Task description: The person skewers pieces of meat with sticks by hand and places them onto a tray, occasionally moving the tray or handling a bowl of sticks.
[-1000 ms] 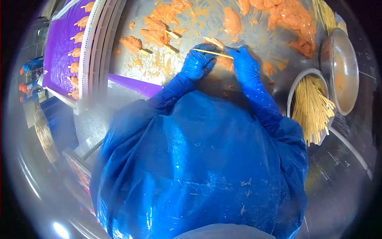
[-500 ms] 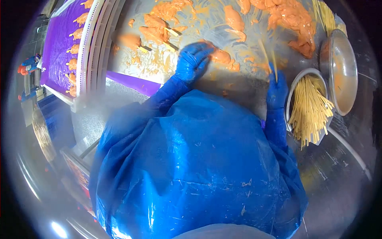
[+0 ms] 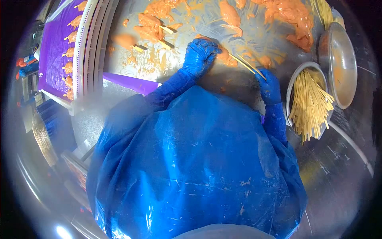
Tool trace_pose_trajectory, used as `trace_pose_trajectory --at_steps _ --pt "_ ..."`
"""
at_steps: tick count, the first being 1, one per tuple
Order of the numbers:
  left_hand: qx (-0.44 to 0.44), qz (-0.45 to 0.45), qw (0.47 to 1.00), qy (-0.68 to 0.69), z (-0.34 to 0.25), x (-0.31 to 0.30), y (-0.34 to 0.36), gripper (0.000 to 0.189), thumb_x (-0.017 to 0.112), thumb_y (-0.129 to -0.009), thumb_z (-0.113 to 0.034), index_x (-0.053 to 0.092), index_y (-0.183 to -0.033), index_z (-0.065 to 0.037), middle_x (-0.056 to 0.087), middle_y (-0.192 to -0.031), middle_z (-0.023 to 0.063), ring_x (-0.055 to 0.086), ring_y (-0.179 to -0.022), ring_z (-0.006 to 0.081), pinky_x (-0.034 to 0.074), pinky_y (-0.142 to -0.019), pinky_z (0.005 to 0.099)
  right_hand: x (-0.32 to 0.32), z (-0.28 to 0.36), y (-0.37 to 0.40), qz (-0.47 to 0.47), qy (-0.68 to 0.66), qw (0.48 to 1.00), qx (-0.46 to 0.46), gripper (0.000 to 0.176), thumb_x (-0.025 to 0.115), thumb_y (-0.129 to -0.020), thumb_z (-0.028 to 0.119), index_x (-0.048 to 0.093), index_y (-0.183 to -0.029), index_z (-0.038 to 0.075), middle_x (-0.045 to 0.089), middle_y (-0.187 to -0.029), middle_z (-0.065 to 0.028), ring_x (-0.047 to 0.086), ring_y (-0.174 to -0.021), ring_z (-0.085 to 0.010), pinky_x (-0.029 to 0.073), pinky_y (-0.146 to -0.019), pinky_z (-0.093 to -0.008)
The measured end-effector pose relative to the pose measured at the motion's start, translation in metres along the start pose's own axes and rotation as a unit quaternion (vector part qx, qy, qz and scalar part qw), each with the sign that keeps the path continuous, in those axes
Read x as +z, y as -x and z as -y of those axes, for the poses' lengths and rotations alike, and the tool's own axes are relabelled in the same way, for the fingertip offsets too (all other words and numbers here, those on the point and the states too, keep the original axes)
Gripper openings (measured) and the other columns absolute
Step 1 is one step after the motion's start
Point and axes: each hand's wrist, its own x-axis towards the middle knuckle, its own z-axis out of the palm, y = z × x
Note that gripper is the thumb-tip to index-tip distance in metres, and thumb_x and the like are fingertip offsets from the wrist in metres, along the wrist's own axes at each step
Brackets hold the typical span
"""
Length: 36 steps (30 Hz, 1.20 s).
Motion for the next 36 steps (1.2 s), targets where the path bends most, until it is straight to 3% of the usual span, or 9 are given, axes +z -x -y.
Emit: trace_pose_trajectory --at_steps 2,5,14,27,36 --pt "-0.023 0.003 1.0 -0.016 -0.003 0.0 0.002 0.021 0.068 -0.077 -0.008 0.071 -0.096 -0.016 0.07 -0.102 0.0073 0.062 -0.097 0.0319 0.046 -0.088 0.0419 0.001 -0.005 0.001 -0.001 -0.022 0.999 -0.025 0.022 0.064 -0.092 0.02 0.067 -0.099 0.0 0.063 -0.082 -0.0054 0.055 -0.077 -0.0112 0.047 -0.071 -0.0304" --pt "-0.026 0.01 0.999 -0.018 -0.004 -0.001 0.001 0.02 0.067 -0.078 -0.008 0.071 -0.096 -0.015 0.07 -0.102 0.0073 0.062 -0.098 0.0312 0.045 -0.089 0.0415 -0.003 0.004 0.002 0.023 -0.048 0.998 0.021 0.021 0.064 -0.092 0.02 0.067 -0.098 -0.001 0.063 -0.082 -0.0052 0.056 -0.078 -0.0117 0.047 -0.072 -0.03" --pt "-0.022 0.029 0.999 -0.027 -0.005 -0.002 -0.002 0.021 0.066 -0.078 -0.01 0.071 -0.098 -0.016 0.071 -0.102 0.006 0.063 -0.095 0.0308 0.046 -0.087 0.0415 -0.002 -0.003 -0.003 0.068 -0.06 0.996 -0.008 0.019 0.062 -0.093 0.017 0.068 -0.099 0.0 0.063 -0.085 -0.0038 0.056 -0.081 -0.0115 0.047 -0.075 -0.0288" --pt "-0.01 0.04 0.998 -0.055 0.001 0.006 0.002 0.022 0.067 -0.077 -0.018 0.07 -0.099 -0.02 0.068 -0.1 0.0038 0.061 -0.094 0.0301 0.046 -0.083 0.0443 0.003 0.013 -0.005 0.055 -0.061 0.997 -0.009 0.019 0.063 -0.092 0.015 0.067 -0.102 -0.001 0.064 -0.089 -0.0038 0.058 -0.084 -0.0123 0.047 -0.077 -0.0287" --pt "-0.029 0.017 0.998 -0.056 -0.003 -0.007 -0.004 0.024 0.069 -0.076 -0.015 0.071 -0.1 -0.016 0.067 -0.097 0.0096 0.062 -0.095 0.0316 0.047 -0.086 0.0432 0.014 0.019 -0.013 0.057 -0.023 0.998 -0.017 0.02 0.063 -0.092 0.019 0.066 -0.101 0.001 0.062 -0.083 -0.0047 0.056 -0.079 -0.012 0.046 -0.072 -0.0295"
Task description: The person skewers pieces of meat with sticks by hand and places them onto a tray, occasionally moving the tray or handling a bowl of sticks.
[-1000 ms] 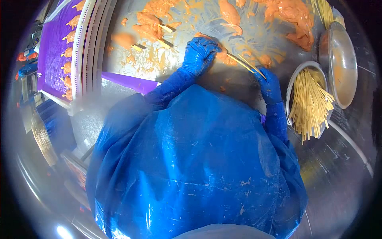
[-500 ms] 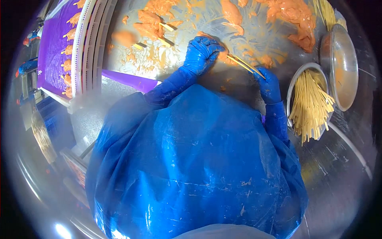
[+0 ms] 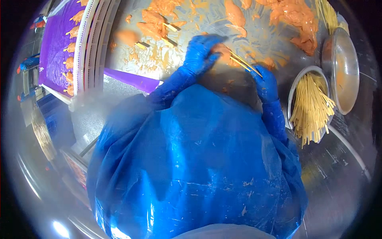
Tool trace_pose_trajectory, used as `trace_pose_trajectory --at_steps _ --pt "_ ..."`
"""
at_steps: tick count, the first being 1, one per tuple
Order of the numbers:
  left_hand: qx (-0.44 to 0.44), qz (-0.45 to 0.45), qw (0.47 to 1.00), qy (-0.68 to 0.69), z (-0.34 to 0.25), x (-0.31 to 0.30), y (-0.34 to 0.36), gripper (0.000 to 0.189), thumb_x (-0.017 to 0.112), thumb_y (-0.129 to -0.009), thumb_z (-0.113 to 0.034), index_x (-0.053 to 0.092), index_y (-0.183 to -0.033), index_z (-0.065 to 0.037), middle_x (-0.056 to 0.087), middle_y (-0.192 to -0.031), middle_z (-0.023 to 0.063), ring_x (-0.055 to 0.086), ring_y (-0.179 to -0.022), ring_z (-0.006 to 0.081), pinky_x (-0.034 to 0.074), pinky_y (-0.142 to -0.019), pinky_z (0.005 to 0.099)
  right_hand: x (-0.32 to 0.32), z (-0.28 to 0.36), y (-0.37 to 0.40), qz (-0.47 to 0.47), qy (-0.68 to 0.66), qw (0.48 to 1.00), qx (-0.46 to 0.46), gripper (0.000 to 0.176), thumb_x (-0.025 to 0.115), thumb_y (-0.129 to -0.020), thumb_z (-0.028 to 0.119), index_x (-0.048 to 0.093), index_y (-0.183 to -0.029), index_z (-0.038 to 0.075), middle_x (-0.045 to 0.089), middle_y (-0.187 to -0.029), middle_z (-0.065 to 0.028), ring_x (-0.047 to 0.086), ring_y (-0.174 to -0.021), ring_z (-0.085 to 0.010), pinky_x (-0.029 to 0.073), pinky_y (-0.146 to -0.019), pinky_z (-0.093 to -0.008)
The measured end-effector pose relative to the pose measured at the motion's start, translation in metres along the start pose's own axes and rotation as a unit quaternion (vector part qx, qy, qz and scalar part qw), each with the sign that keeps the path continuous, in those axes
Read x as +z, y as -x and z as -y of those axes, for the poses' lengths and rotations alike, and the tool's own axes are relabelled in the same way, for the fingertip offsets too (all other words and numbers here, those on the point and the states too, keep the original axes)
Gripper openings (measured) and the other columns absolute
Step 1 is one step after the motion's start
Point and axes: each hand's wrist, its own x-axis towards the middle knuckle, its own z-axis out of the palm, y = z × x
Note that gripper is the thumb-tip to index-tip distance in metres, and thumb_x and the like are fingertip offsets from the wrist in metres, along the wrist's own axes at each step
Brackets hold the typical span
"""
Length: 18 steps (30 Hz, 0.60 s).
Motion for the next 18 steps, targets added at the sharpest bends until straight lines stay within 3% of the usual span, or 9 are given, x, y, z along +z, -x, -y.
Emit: trace_pose_trajectory --at_steps 2,3,9,11,15,16,18 --pt "-0.153 -0.078 0.979 0.113 0.013 -0.015 0.006 0.025 0.067 -0.078 -0.009 0.07 -0.103 -0.012 0.067 -0.101 0.0121 0.061 -0.098 0.0322 0.047 -0.09 0.0407 0.003 -0.013 0.004 -0.035 -0.005 0.999 -0.017 0.021 0.063 -0.092 0.02 0.066 -0.102 0.001 0.061 -0.082 -0.0049 0.055 -0.077 -0.0118 0.046 -0.071 -0.0295" --pt "-0.187 -0.122 0.967 0.123 0.014 -0.02 0.01 0.027 0.067 -0.079 -0.004 0.07 -0.105 -0.008 0.066 -0.105 0.0128 0.06 -0.1 0.0323 0.047 -0.092 0.0383 0.002 -0.01 0.006 -0.035 -0.007 0.999 -0.017 0.021 0.063 -0.092 0.02 0.066 -0.102 0.001 0.061 -0.082 -0.0049 0.055 -0.077 -0.0118 0.046 -0.071 -0.0295" --pt "-0.16 -0.167 0.971 0.061 0.005 -0.03 0.012 0.025 0.065 -0.081 -0.002 0.07 -0.106 -0.005 0.067 -0.103 0.0154 0.062 -0.098 0.0318 0.049 -0.091 0.0392 -0.004 0.011 0.005 -0.02 -0.016 0.999 0.03 0.02 0.063 -0.092 0.02 0.066 -0.098 0.001 0.057 -0.078 -0.0044 0.051 -0.074 -0.0115 0.045 -0.069 -0.0299" --pt "-0.161 -0.095 0.981 0.058 0.012 -0.022 0.017 0.024 0.066 -0.08 -0.002 0.069 -0.104 -0.006 0.067 -0.105 0.0158 0.061 -0.1 0.0343 0.048 -0.092 0.0403 -0.006 0.004 0.005 -0.014 0.04 0.999 0.003 0.019 0.064 -0.092 0.019 0.066 -0.098 0.001 0.055 -0.077 -0.0035 0.05 -0.073 -0.0109 0.044 -0.067 -0.0293" --pt "-0.112 -0.089 0.989 0.025 -0.001 -0.019 0.003 0.024 0.069 -0.077 -0.004 0.069 -0.101 -0.007 0.067 -0.106 0.0148 0.06 -0.103 0.0348 0.048 -0.091 0.041 0.001 -0.025 0.005 -0.036 0.058 0.996 -0.049 0.02 0.064 -0.092 0.02 0.066 -0.098 0.001 0.054 -0.075 -0.0026 0.049 -0.071 -0.0104 0.043 -0.065 -0.0286" --pt "-0.072 -0.037 0.997 0.014 -0.002 -0.016 0.002 0.025 0.071 -0.075 -0.003 0.069 -0.1 -0.008 0.067 -0.106 0.0133 0.06 -0.102 0.0338 0.047 -0.091 0.0414 0.001 -0.018 0.004 -0.022 0.005 0.999 -0.025 0.019 0.064 -0.092 0.02 0.066 -0.098 0.001 0.054 -0.076 -0.0021 0.049 -0.071 -0.0101 0.042 -0.065 -0.0283" --pt "-0.059 -0.046 0.997 0.032 0.002 -0.005 0.003 0.023 0.071 -0.076 -0.007 0.069 -0.099 -0.01 0.067 -0.106 0.0121 0.059 -0.101 0.0331 0.047 -0.09 0.0417 -0.003 -0.001 0.002 -0.007 -0.047 0.999 -0.002 0.019 0.064 -0.093 0.02 0.067 -0.097 0.002 0.054 -0.076 -0.0016 0.049 -0.071 -0.0098 0.042 -0.064 -0.028"
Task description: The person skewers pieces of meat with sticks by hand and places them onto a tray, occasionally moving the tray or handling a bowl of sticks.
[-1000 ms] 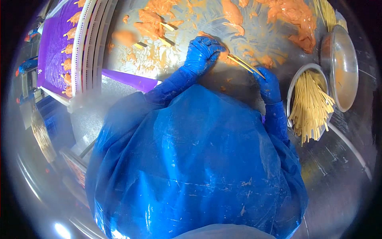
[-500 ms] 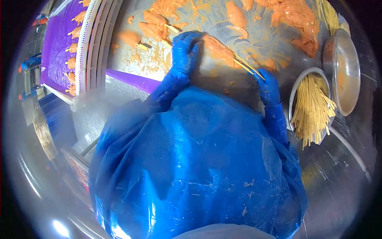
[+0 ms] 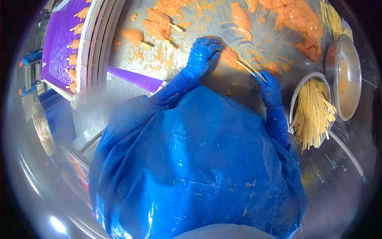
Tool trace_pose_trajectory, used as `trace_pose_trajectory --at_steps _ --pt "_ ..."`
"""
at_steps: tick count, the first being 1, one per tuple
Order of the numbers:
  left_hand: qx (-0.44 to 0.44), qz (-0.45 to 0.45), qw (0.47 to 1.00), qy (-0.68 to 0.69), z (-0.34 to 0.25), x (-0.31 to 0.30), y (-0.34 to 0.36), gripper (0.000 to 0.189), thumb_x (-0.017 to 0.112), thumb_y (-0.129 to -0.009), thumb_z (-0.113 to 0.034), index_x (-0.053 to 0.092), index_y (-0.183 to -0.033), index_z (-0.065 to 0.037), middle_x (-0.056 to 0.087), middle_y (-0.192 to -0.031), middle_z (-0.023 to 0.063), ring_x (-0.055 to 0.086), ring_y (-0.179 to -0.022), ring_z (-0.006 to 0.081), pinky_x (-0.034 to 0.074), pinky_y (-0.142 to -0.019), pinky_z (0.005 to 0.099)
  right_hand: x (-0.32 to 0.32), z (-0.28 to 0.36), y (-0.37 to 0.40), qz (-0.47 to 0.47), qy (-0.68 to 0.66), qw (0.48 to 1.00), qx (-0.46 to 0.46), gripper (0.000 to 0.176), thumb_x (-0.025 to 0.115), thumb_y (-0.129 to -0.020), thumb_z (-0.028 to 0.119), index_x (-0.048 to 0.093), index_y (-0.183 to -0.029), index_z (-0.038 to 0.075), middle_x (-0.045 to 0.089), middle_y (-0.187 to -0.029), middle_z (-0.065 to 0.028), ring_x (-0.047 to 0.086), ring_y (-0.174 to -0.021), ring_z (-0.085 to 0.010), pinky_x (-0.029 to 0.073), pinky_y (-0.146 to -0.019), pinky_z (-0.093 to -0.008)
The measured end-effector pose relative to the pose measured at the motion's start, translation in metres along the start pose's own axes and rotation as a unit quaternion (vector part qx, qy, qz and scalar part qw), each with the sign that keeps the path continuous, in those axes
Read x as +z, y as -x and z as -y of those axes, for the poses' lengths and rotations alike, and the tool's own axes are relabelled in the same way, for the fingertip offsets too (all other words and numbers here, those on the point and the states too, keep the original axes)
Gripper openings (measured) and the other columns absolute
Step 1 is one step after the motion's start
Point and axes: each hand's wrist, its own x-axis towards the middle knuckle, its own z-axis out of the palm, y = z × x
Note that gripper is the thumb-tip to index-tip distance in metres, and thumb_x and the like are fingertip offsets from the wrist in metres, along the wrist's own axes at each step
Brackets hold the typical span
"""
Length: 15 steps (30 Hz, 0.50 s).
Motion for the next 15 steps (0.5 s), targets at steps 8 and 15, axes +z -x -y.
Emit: trace_pose_trajectory --at_steps 8,15 --pt "0.013 0.0 1.0 0.008 0.003 0.008 0.004 0.02 0.07 -0.076 -0.007 0.071 -0.095 -0.012 0.067 -0.102 0.0099 0.059 -0.098 0.0314 0.047 -0.088 0.0406 0.005 0.011 -0.001 0.015 0.021 1.0 0.015 0.016 0.064 -0.093 0.015 0.066 -0.099 0.0 0.057 -0.082 0.0013 0.051 -0.077 -0.0076 0.045 -0.069 -0.0256" --pt "0.024 0.005 1.0 0.007 0.003 0.009 0.002 0.023 0.07 -0.074 -0.006 0.071 -0.096 -0.012 0.067 -0.102 0.0096 0.059 -0.099 0.0307 0.047 -0.089 0.0407 0.013 -0.002 -0.004 0.023 0.023 0.999 0.031 0.024 0.057 -0.092 0.024 0.065 -0.104 0.005 0.066 -0.091 -0.0153 0.064 -0.085 -0.0286 0.049 -0.078 -0.0376"
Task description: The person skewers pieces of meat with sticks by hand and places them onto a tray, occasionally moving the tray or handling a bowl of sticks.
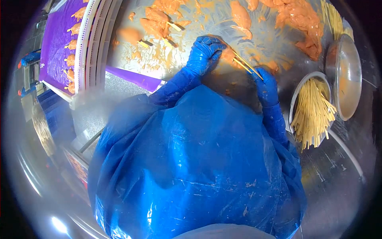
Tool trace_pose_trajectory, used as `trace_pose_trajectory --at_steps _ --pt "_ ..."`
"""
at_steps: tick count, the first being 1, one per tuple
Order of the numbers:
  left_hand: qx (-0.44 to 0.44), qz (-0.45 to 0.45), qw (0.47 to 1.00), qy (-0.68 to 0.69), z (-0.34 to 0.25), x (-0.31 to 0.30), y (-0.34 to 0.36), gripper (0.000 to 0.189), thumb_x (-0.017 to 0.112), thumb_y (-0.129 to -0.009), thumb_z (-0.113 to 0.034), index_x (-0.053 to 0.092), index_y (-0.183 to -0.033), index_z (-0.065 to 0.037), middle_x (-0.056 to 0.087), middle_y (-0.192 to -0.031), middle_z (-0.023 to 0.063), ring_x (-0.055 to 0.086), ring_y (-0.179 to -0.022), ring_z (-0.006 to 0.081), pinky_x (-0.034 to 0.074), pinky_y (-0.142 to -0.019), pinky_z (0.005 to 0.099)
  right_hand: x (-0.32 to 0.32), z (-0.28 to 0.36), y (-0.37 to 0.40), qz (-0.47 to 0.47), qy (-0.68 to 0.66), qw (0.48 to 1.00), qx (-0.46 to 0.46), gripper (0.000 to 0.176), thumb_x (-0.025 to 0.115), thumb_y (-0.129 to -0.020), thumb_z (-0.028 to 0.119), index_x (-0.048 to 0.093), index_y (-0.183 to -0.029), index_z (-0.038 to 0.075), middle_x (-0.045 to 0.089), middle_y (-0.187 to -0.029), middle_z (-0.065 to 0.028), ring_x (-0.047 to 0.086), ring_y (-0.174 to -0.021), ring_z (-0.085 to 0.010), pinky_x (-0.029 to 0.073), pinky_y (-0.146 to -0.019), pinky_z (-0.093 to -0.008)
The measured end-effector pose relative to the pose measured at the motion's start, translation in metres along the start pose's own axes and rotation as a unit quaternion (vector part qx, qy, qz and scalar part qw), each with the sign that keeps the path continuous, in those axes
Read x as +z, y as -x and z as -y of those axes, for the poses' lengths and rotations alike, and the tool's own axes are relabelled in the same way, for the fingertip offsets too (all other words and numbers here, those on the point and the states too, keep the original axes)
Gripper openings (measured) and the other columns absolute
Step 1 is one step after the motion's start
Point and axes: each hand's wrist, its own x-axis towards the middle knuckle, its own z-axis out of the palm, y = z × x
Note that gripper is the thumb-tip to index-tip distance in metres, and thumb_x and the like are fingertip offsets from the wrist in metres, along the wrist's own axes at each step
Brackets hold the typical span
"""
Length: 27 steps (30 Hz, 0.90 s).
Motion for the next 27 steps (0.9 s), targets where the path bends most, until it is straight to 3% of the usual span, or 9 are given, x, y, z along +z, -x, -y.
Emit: trace_pose_trajectory --at_steps 3,5,9,12,15,17,21,27 --pt "-0.007 0.001 1.0 0.009 -0.001 0.0 0.0 0.025 0.07 -0.074 -0.006 0.071 -0.098 -0.013 0.067 -0.103 0.0092 0.059 -0.1 0.0306 0.046 -0.09 0.041 0.002 0.002 -0.001 -0.011 -0.004 1.0 -0.027 0.024 0.057 -0.092 0.024 0.065 -0.103 0.004 0.066 -0.091 -0.0156 0.064 -0.083 -0.0283 0.048 -0.078 -0.0382" --pt "0.001 0.009 1.0 0.004 -0.002 -0.001 -0.001 0.026 0.07 -0.074 -0.007 0.07 -0.099 -0.013 0.067 -0.104 0.0088 0.059 -0.101 0.031 0.046 -0.091 0.0418 0.003 0.01 -0.001 -0.02 -0.032 0.998 -0.041 0.016 0.062 -0.094 0.015 0.065 -0.097 -0.001 0.056 -0.081 0.0016 0.049 -0.075 -0.0068 0.043 -0.067 -0.0254" --pt "0.004 0.015 1.0 0.004 -0.002 -0.001 -0.001 0.025 0.069 -0.075 -0.008 0.07 -0.099 -0.013 0.067 -0.105 0.0084 0.059 -0.102 0.0312 0.045 -0.092 0.0422 0.006 0.022 -0.005 -0.006 -0.027 1.0 -0.005 0.017 0.062 -0.094 0.016 0.065 -0.096 -0.001 0.056 -0.079 0.0003 0.049 -0.075 -0.0075 0.042 -0.066 -0.0266" --pt "0.012 0.018 1.0 0.007 -0.001 -0.001 -0.001 0.026 0.07 -0.075 -0.01 0.07 -0.101 -0.012 0.067 -0.106 0.0092 0.058 -0.103 0.0322 0.045 -0.092 0.043 0.011 0.02 -0.009 -0.027 -0.037 0.997 -0.055 0.018 0.062 -0.094 0.016 0.066 -0.096 -0.001 0.057 -0.079 -0.0015 0.05 -0.075 -0.0084 0.043 -0.067 -0.027" --pt "-0.03 0.006 0.998 0.061 0.002 -0.005 -0.003 0.025 0.07 -0.077 -0.01 0.07 -0.102 -0.012 0.067 -0.106 0.0104 0.059 -0.102 0.033 0.046 -0.092 0.0423 0.013 0.011 -0.013 -0.027 -0.036 0.997 -0.055 0.017 0.061 -0.093 0.015 0.066 -0.097 -0.001 0.058 -0.08 -0.0028 0.051 -0.076 -0.0088 0.043 -0.068 -0.0274" --pt "-0.096 -0.067 0.989 0.096 0.007 -0.008 0.001 0.023 0.07 -0.078 -0.01 0.071 -0.101 -0.011 0.067 -0.105 0.0115 0.059 -0.1 0.0335 0.046 -0.092 0.0408 0.014 -0.002 -0.013 -0.044 -0.004 0.996 -0.079 0.017 0.061 -0.093 0.015 0.066 -0.098 -0.001 0.058 -0.08 -0.0025 0.051 -0.076 -0.009 0.043 -0.068 -0.0276" --pt "-0.08 -0.02 0.995 0.053 0.007 -0.008 0.007 0.021 0.07 -0.079 -0.008 0.071 -0.099 -0.011 0.067 -0.103 0.0117 0.059 -0.099 0.0331 0.047 -0.091 0.0398 0.013 0.008 -0.015 -0.033 -0.047 0.994 -0.097 0.017 0.061 -0.093 0.015 0.067 -0.098 -0.001 0.057 -0.079 -0.0015 0.05 -0.076 -0.0086 0.043 -0.068 -0.0273" --pt "-0.075 -0.006 0.996 0.045 0.006 -0.006 0.003 0.021 0.071 -0.078 -0.008 0.072 -0.099 -0.011 0.066 -0.102 0.0116 0.057 -0.1 0.0328 0.046 -0.091 0.0409 0.014 0.001 -0.02 -0.002 -0.033 0.999 -0.025 0.016 0.061 -0.094 0.015 0.068 -0.099 0.001 0.058 -0.081 0.0016 0.051 -0.078 -0.0061 0.042 -0.068 -0.0243"
